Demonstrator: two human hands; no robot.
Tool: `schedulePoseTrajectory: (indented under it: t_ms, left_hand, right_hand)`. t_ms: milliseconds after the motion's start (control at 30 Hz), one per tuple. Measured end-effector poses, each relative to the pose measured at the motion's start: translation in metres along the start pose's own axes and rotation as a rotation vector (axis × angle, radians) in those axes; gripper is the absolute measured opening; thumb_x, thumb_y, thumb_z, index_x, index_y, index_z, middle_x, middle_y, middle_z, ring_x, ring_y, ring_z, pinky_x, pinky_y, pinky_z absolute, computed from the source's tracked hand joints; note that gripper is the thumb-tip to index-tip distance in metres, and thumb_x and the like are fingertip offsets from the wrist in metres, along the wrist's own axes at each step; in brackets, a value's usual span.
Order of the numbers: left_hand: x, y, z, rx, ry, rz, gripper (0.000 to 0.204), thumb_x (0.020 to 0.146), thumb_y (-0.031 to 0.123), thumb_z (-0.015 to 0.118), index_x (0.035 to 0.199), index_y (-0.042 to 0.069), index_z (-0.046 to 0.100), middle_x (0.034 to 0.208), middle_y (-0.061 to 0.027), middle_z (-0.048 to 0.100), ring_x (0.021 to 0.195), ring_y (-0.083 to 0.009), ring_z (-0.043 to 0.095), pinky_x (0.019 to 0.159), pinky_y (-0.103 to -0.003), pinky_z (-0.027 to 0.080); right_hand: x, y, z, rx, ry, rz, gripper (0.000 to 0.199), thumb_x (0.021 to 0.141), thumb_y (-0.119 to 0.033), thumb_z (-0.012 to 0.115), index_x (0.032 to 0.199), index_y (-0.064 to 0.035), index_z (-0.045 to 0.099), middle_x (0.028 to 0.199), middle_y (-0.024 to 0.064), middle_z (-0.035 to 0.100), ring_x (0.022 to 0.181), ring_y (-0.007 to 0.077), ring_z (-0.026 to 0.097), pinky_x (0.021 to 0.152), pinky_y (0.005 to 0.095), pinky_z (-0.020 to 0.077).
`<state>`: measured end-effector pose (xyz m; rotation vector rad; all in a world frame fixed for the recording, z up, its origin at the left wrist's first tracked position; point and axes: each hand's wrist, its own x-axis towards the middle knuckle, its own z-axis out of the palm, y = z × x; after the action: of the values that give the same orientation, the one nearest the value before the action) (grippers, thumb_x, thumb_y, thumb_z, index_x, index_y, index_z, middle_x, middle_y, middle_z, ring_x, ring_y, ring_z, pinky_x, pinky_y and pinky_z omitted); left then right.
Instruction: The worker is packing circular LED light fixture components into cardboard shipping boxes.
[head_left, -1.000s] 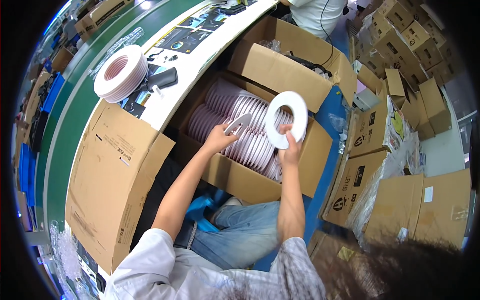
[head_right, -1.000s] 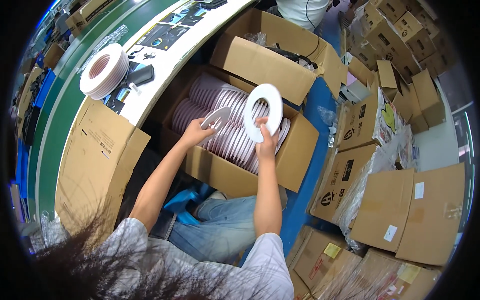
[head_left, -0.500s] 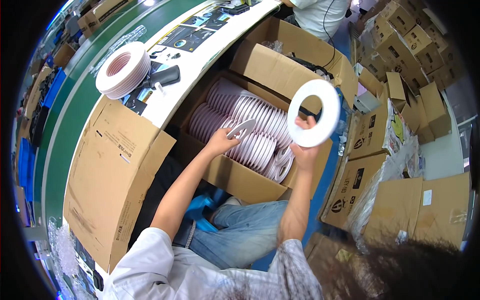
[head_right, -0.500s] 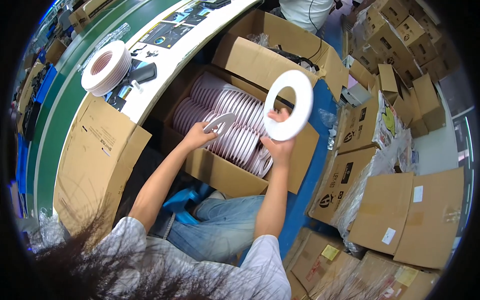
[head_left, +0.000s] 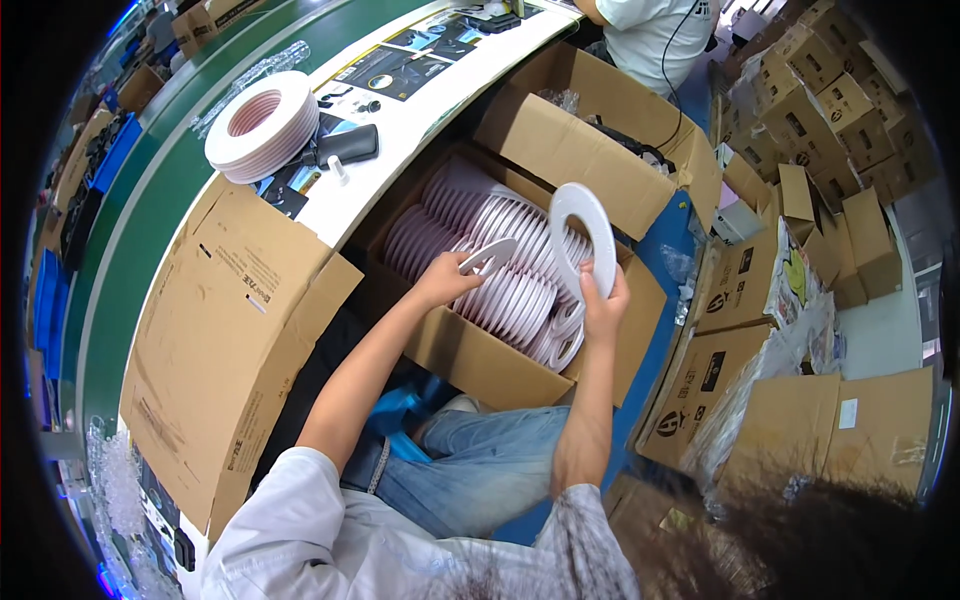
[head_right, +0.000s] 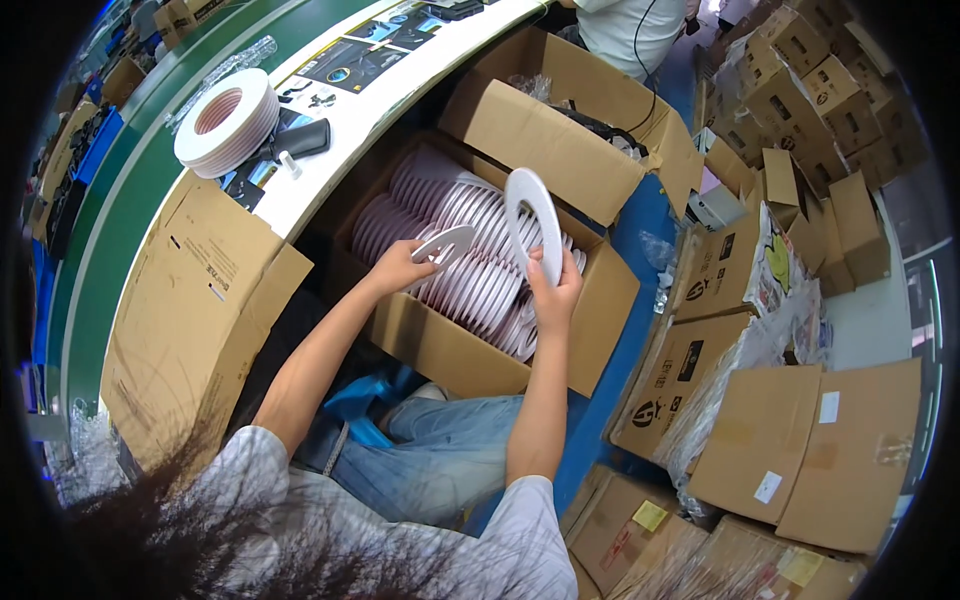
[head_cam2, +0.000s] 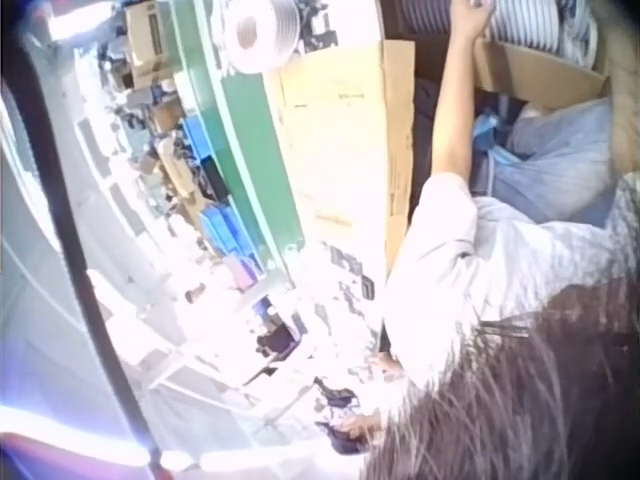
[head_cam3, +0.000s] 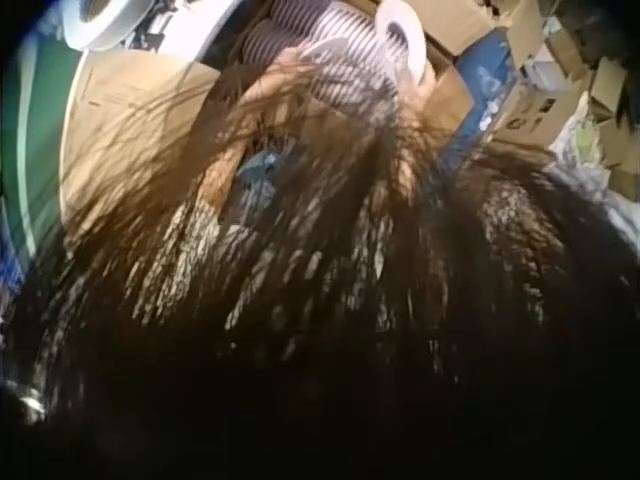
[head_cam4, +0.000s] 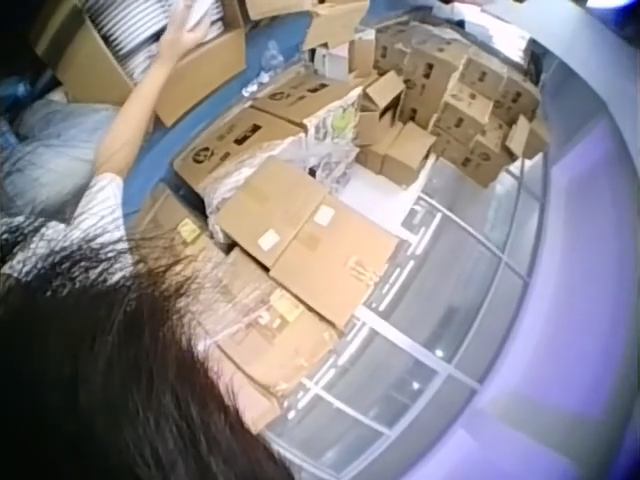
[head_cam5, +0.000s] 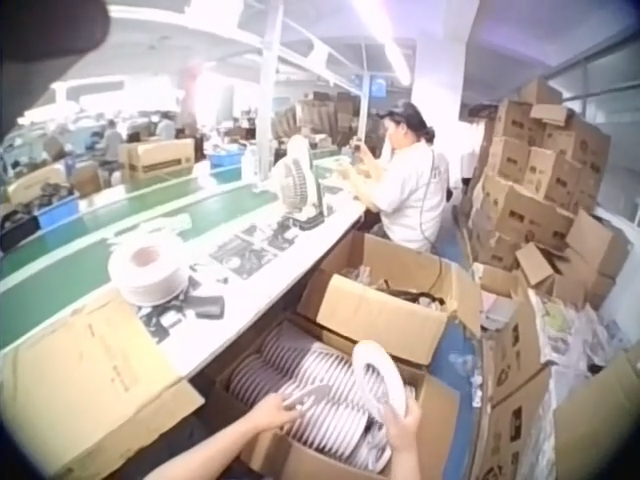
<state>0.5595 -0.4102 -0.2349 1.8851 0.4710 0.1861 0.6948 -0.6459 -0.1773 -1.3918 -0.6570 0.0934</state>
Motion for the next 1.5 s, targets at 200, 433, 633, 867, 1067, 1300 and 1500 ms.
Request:
schedulePoseTrajectory:
  t_ms: [200,433,633,867,1067,1300,1500]
  left_hand:
    - [0.002,0.007,-0.002,0.02,-0.021,-0.002,0.033,0.072,0.02,0.07,0.097,-0.002,0.067,0.072,-0.0098,0.063,0.068,-0.0176,0.061,0.068,-0.031,0.049]
    - [0.007,0.019,-0.001,0.118,0.011,0.005,0.032,0.071,0.02,0.069,0.096,-0.001,0.067,0.074,-0.0144,0.066,0.07,-0.022,0.065,0.07,-0.033,0.05]
    - [0.034,0.035,0.0,0.313,-0.001,0.128,0.029,0.067,0.016,0.067,0.092,0.0,0.069,0.073,-0.0198,0.066,0.068,-0.0257,0.067,0.067,-0.035,0.051]
    - [0.046,0.052,-0.003,0.313,0.001,-0.012,0.026,0.064,0.02,0.071,0.081,0.001,0.07,0.073,-0.0211,0.066,0.075,-0.0365,0.066,0.072,-0.041,0.052]
    - [0.042,0.046,-0.008,0.289,-0.072,0.05,0.026,0.066,0.022,0.07,0.082,0.001,0.07,0.075,-0.0203,0.066,0.073,-0.0334,0.067,0.072,-0.038,0.052]
    - [0.039,0.049,-0.017,0.489,0.06,0.066,0.021,0.069,0.019,0.067,0.083,0.003,0.07,0.072,-0.0209,0.064,0.073,-0.0361,0.065,0.07,-0.042,0.051]
    - [0.019,0.11,-0.016,0.363,0.575,0.8,0.023,0.069,0.005,0.072,0.09,0.003,0.063,0.077,-0.016,0.064,0.073,-0.035,0.064,0.066,-0.038,0.05]
  right_hand:
    - [0.004,0.009,0.012,0.121,-0.048,0.182,0.048,0.083,-0.015,0.066,0.124,0.0044,0.05,0.1,0.0053,0.059,0.09,0.0124,0.056,0.085,0.0281,0.0444]
    - [0.009,0.029,-0.006,-0.188,0.395,0.237,0.023,0.085,-0.015,0.063,0.099,0.0024,0.059,0.08,0.0038,0.057,0.066,0.0126,0.055,0.062,0.0284,0.0481]
    - [-0.004,0.027,0.019,-0.729,-0.054,-0.094,0.012,0.074,-0.01,0.06,0.078,0.0007,0.058,0.069,0.0166,0.06,0.062,0.0293,0.061,0.059,0.0381,0.0456]
    - [0.005,0.026,0.025,-0.849,0.111,-0.421,0.021,0.071,-0.014,0.06,0.084,0.0026,0.058,0.063,0.0137,0.057,0.059,0.0255,0.057,0.061,0.0392,0.046]
    - [0.0,0.036,0.021,-0.601,0.273,0.019,0.016,0.073,-0.012,0.06,0.081,0.002,0.062,0.065,0.016,0.06,0.061,0.0256,0.059,0.062,0.037,0.0471]
    - [-0.01,0.037,0.031,-0.503,-0.012,0.24,0.021,0.074,-0.016,0.06,0.084,0.0014,0.065,0.068,0.0193,0.063,0.065,0.032,0.064,0.064,0.0374,0.0487]
    - [-0.014,0.066,0.023,-0.594,-0.239,0.568,0.02,0.077,-0.017,0.062,0.084,0.0016,0.067,0.067,0.0139,0.064,0.059,0.0188,0.063,0.057,0.0331,0.0479]
